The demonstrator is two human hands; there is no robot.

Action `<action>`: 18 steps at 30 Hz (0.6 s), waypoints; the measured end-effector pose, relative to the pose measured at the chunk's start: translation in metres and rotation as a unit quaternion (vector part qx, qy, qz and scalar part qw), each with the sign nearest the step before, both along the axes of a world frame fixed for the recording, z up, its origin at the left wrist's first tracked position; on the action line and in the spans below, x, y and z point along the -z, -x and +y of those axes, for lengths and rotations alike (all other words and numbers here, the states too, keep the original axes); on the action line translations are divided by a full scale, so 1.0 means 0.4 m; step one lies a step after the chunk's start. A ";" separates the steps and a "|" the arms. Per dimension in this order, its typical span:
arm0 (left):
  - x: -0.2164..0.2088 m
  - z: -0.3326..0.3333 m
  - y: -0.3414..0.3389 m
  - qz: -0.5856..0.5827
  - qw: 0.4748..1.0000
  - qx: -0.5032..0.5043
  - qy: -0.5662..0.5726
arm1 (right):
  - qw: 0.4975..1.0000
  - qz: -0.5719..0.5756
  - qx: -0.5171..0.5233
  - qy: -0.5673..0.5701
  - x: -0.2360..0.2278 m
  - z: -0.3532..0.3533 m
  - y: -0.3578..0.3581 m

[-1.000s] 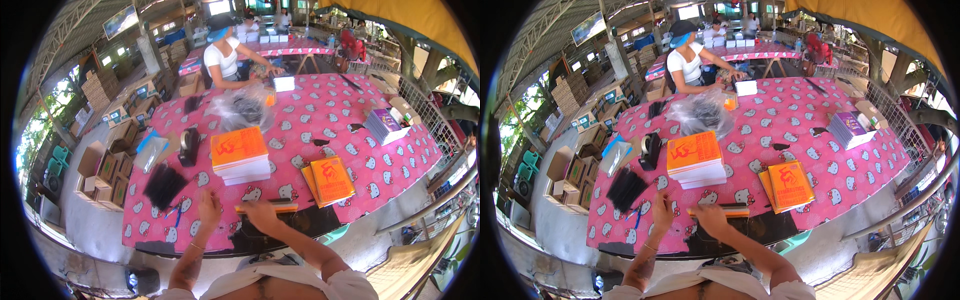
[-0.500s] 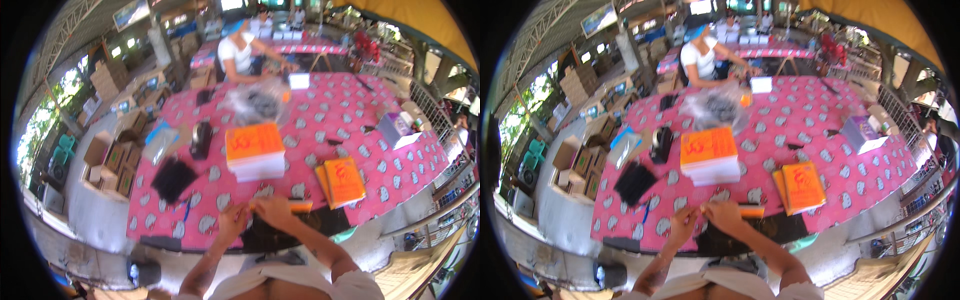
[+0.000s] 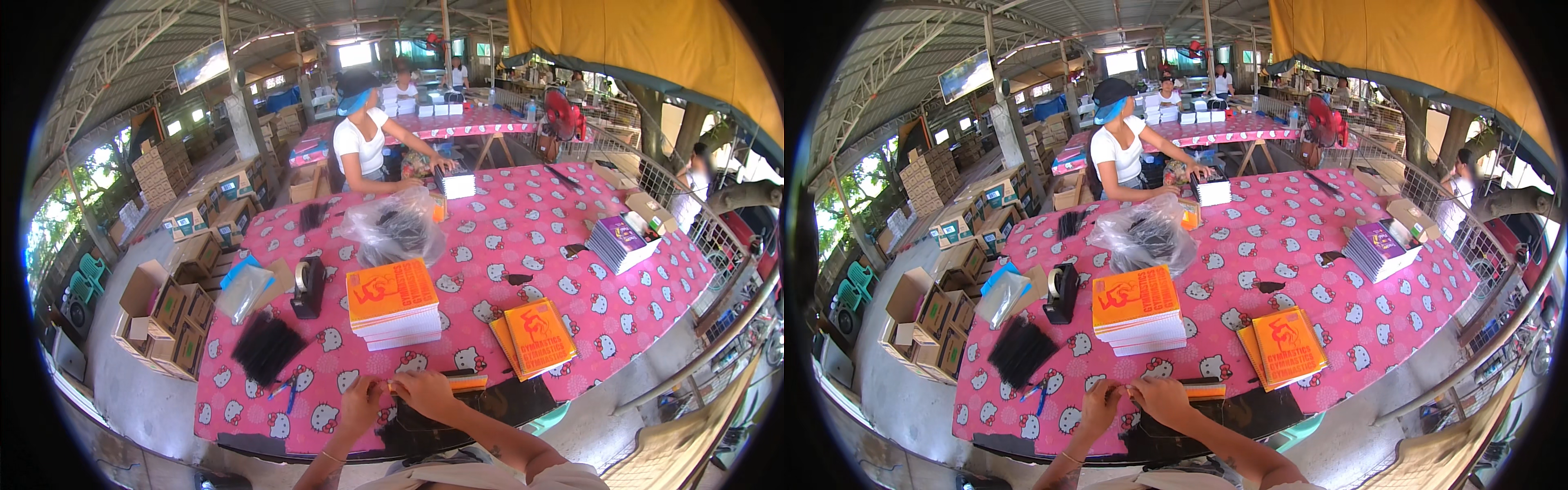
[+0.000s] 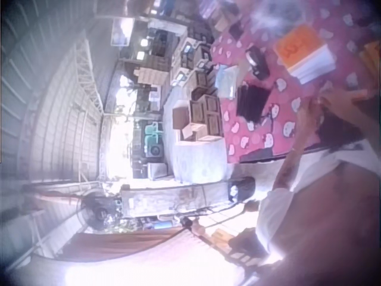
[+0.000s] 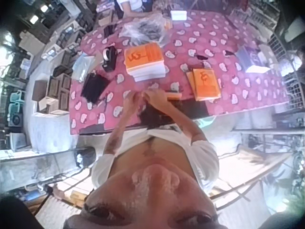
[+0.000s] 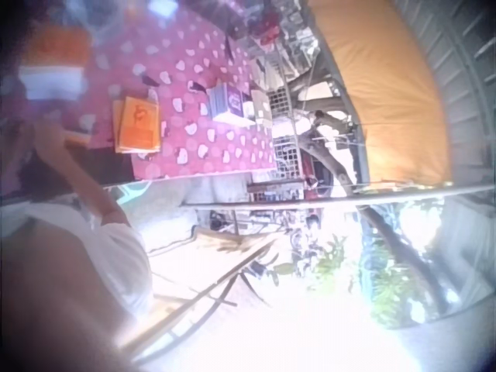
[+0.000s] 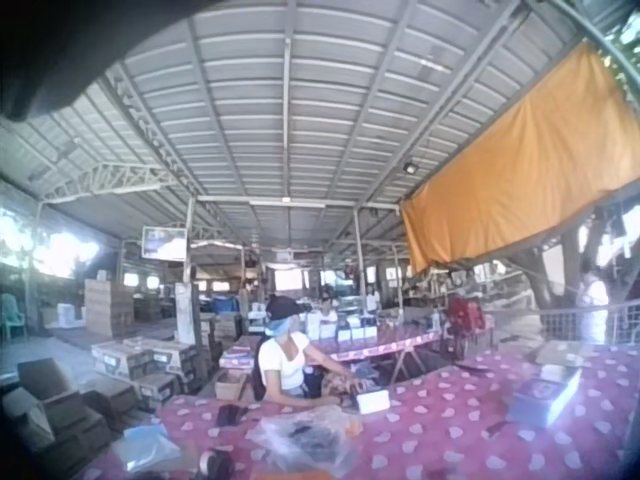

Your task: The person inserts plastic spiral coils into the punched holes of printed books and then trims or secures the ends by hand.

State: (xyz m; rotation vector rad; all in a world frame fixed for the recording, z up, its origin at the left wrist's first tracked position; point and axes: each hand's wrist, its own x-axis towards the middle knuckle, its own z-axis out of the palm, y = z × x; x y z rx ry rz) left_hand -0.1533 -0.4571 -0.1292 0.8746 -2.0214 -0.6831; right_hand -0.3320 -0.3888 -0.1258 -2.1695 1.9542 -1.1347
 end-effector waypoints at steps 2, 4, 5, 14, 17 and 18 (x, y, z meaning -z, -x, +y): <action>-0.016 -0.018 -0.005 -0.059 0.997 0.049 0.016 | 1.000 -0.008 -0.007 -0.016 0.001 0.000 0.002; -0.027 -0.033 -0.007 -0.064 0.995 0.065 0.043 | 1.000 -0.012 -0.020 -0.021 -0.004 0.002 0.006; -0.034 -0.041 -0.006 -0.069 0.992 0.081 0.070 | 0.999 -0.016 -0.032 -0.026 -0.006 0.003 0.011; -0.007 -0.082 -0.006 -0.145 0.974 0.168 0.043 | 0.994 -0.033 -0.078 -0.064 -0.020 0.004 0.034; -0.017 -0.067 0.009 -0.123 0.981 0.141 0.054 | 0.993 -0.045 -0.090 -0.061 -0.019 0.007 0.044; -0.015 -0.065 0.009 -0.125 0.980 0.144 0.053 | 0.993 -0.047 -0.088 -0.062 -0.017 0.011 0.043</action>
